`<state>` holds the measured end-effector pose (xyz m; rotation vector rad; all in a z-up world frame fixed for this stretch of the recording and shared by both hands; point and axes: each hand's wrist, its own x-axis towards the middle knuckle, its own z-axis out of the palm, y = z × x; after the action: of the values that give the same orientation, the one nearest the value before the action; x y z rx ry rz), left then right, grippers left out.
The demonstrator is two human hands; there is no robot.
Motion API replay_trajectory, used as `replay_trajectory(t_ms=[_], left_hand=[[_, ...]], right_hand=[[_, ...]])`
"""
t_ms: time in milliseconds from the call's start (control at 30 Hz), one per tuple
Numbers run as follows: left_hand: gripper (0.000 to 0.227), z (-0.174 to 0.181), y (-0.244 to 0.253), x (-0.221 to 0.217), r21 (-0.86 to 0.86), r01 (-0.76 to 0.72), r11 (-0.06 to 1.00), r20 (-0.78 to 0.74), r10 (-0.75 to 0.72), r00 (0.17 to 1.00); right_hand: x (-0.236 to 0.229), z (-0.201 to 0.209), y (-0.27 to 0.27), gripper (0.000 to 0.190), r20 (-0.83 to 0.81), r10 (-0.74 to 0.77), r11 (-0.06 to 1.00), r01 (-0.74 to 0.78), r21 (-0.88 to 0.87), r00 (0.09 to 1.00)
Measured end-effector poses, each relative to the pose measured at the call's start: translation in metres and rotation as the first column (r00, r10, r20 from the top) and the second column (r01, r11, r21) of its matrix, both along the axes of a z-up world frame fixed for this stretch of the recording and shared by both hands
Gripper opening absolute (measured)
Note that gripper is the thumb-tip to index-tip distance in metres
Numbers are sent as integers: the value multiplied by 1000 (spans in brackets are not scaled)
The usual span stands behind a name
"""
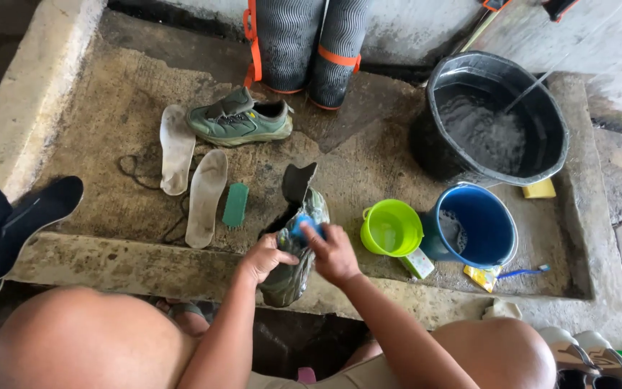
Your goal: Scrubbing the upper part of a green sneaker with a brush and soapy water in a washing area.
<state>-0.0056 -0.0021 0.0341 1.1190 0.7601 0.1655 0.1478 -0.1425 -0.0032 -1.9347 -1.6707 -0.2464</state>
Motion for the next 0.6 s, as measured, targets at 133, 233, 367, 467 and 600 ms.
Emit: replay_trajectory(t_ms=[133, 233, 367, 467, 600], left_hand=[[45, 37, -9, 6, -3, 6, 1000, 0, -6, 1000], [57, 36, -2, 6, 80, -35, 996, -136, 46, 990], [81, 34, 7, 2, 200, -35, 979, -321, 99, 942], [84, -6, 9, 8, 219, -25, 975, -334, 99, 937], [85, 15, 7, 11, 263, 40, 964, -401, 71, 913]], right_hand=[[0, 11, 3, 56, -164, -325, 937, 295, -187, 931], [-57, 27, -11, 59, -254, -233, 951, 166, -259, 939], [-47, 35, -16, 64, -32, 64, 993, -67, -99, 997], [-2, 5, -3, 68, -244, -405, 848, 262, -461, 881], [-64, 58, -8, 74, -388, -483, 720, 104, -686, 785]])
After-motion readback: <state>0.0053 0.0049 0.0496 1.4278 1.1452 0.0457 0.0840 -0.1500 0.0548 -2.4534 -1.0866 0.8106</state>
